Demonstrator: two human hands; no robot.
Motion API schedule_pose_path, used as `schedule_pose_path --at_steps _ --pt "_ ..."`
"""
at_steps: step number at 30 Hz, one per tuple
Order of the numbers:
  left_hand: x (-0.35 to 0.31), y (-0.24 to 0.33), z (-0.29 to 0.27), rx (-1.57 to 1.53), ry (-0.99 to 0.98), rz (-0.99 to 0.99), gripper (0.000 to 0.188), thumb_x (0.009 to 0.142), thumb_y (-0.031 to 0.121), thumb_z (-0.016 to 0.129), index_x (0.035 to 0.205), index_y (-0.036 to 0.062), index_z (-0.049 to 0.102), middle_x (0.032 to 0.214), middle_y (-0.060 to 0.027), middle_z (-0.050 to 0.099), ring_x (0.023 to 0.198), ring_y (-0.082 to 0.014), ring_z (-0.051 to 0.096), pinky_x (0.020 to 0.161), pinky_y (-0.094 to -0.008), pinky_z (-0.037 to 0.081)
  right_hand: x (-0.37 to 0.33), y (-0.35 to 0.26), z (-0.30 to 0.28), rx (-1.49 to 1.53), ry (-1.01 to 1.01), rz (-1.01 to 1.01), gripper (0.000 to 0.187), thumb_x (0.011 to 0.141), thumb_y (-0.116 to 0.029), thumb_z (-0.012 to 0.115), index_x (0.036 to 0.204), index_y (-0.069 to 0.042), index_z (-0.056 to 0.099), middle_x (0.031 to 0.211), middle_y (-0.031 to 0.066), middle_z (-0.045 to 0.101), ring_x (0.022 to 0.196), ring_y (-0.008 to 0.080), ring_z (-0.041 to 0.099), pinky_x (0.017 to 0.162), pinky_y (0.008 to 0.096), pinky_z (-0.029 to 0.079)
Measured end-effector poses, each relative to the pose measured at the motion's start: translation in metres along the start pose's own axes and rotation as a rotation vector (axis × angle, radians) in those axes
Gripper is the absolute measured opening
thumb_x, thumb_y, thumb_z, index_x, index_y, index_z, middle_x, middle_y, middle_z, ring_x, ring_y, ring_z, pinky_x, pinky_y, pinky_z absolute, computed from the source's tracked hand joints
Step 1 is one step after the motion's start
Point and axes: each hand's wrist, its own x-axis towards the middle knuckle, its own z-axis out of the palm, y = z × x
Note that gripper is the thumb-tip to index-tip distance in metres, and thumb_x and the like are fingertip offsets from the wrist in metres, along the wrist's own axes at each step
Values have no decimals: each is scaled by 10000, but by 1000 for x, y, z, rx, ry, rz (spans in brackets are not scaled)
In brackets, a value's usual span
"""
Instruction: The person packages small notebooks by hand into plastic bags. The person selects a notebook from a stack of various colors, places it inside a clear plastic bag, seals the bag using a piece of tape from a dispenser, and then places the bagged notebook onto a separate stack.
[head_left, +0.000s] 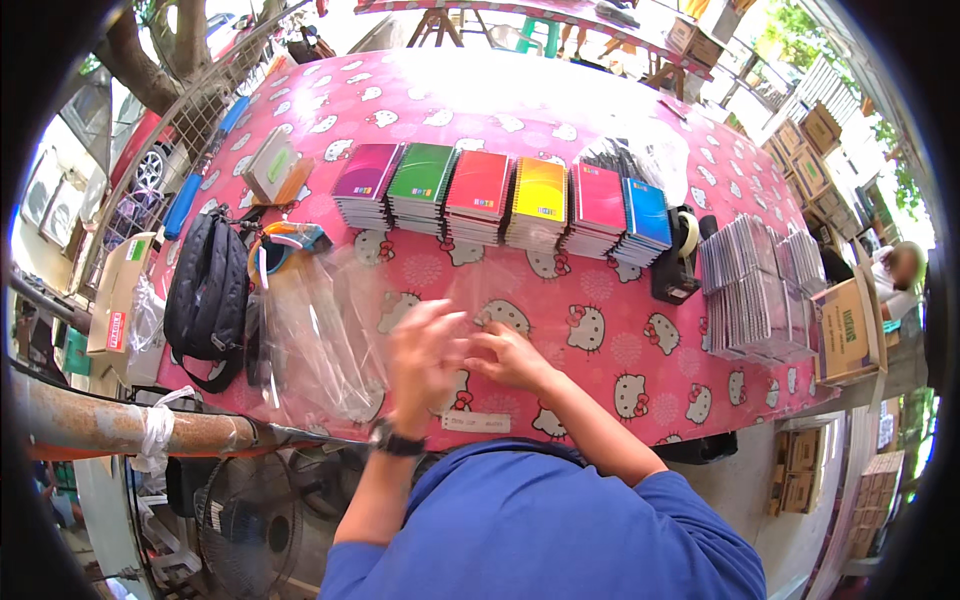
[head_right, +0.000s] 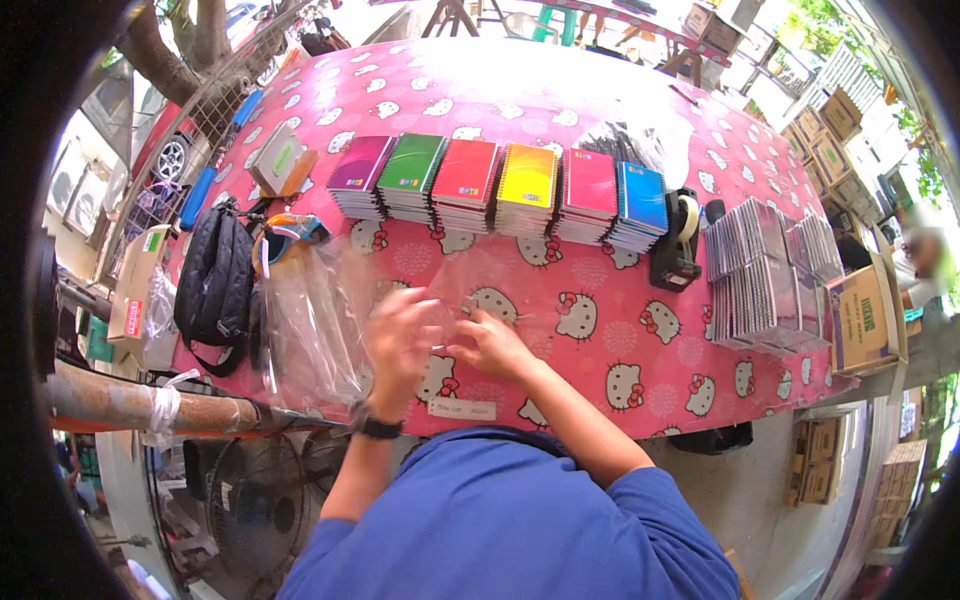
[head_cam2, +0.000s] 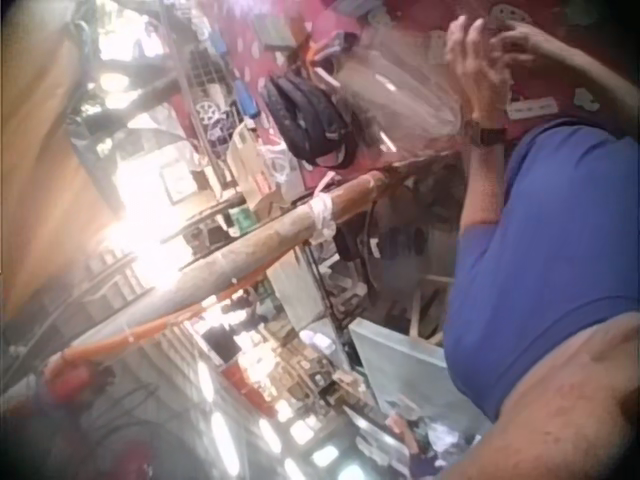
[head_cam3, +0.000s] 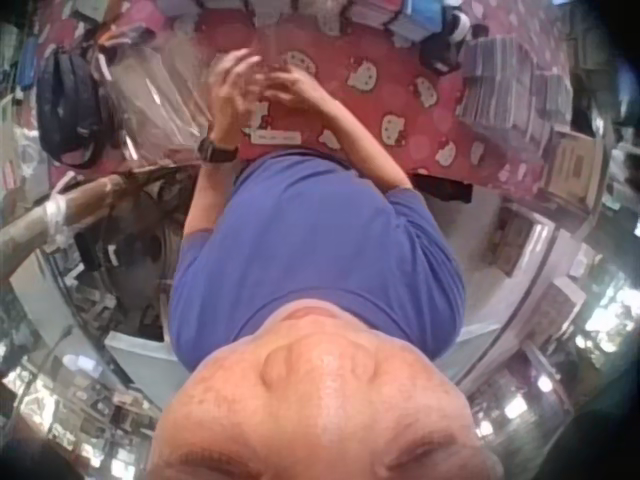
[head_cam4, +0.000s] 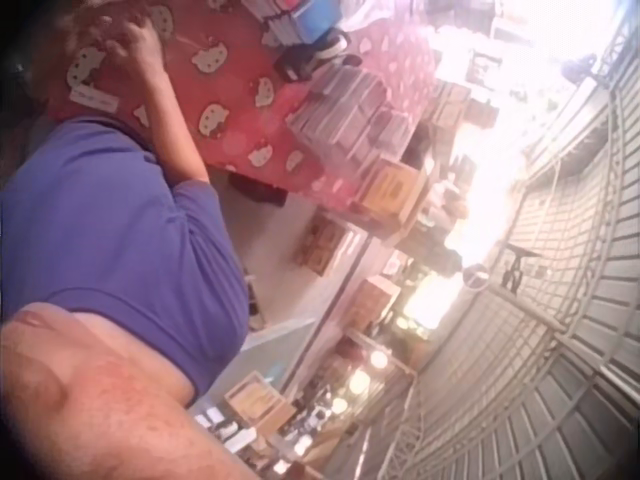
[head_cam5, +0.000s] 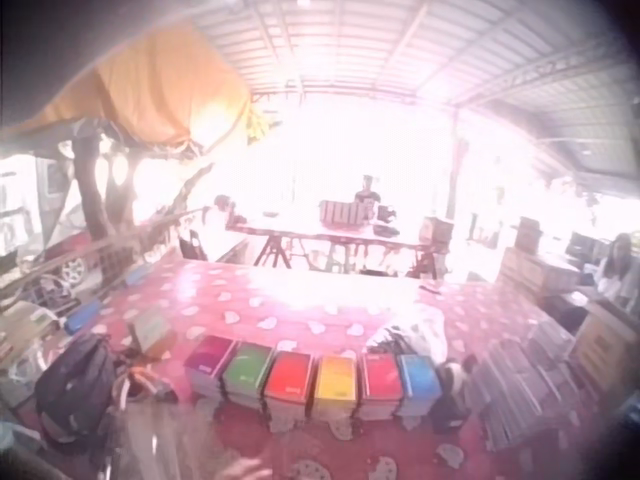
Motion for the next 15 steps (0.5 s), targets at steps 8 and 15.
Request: schedule_pose_path --at_steps 8,15 --pt "-18 -35 57 371 -591 -185 732 798 472 587 1412 215 282 1517 -115 84 1394 -329 51 1045 -618 72 -95 82 -34 -645 196 253 603 817 -346 614 1356 -178 403 1387 122 363 1294 331 275 1033 580 168" --pt "-3 -1 61 271 -674 -168 701 750 413 652 1357 176 393 1499 -127 143 1379 -356 83 1058 -592 129 -89 54 -62 -561 130 437 636 862 -465 492 1407 -192 309 1498 98 176 1381 331 119 1063 593 53"
